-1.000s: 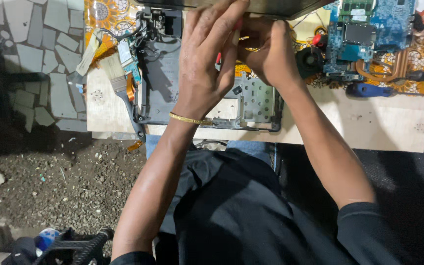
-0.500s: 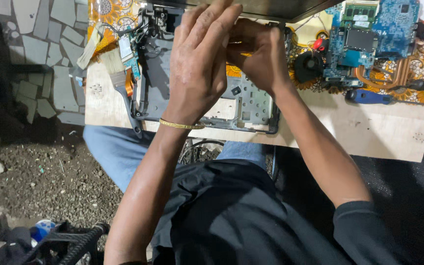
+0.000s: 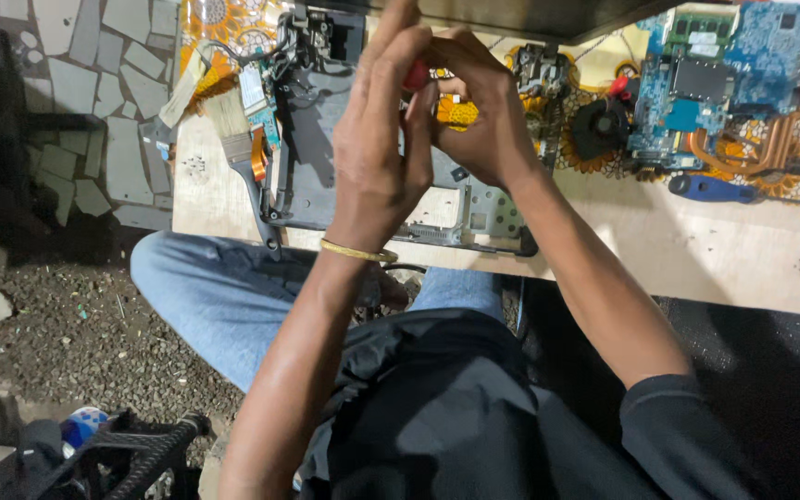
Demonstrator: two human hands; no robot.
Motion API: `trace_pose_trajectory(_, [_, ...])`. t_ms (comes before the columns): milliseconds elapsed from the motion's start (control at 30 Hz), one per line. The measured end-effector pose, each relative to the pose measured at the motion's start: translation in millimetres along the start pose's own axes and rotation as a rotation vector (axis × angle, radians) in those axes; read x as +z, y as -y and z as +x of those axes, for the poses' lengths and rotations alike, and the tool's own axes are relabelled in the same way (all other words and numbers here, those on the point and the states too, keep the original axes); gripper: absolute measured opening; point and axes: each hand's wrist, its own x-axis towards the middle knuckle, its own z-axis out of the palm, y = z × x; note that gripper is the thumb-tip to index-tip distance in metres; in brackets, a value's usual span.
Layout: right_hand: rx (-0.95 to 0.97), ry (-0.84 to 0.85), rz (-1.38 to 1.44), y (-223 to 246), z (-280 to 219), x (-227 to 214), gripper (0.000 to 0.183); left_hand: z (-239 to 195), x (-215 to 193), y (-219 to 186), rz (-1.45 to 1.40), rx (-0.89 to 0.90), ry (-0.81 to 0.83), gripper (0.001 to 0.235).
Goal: The person uses a red-handled screwdriver to remove and reinstall screws on the metal chassis of a disassembled laptop. The person repeatedly places screws into holes and tightens them, then removes them again, without completing the reassembly.
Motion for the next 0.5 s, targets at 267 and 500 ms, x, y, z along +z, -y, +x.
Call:
trace_pose_trajectory(267, [0.033,-0.053,-0.091,-4.1,15.6,-7.2,0.019,25.3,-17.7,-3.6,0.217,0.183,-0.038,0.029])
trace_pose_trajectory(500, [0.005,-0.136,-0.241,-12.0,17.2,-6.1,0.013,17.3,0.1,14.4,0.102,0.161,0.063,0.043])
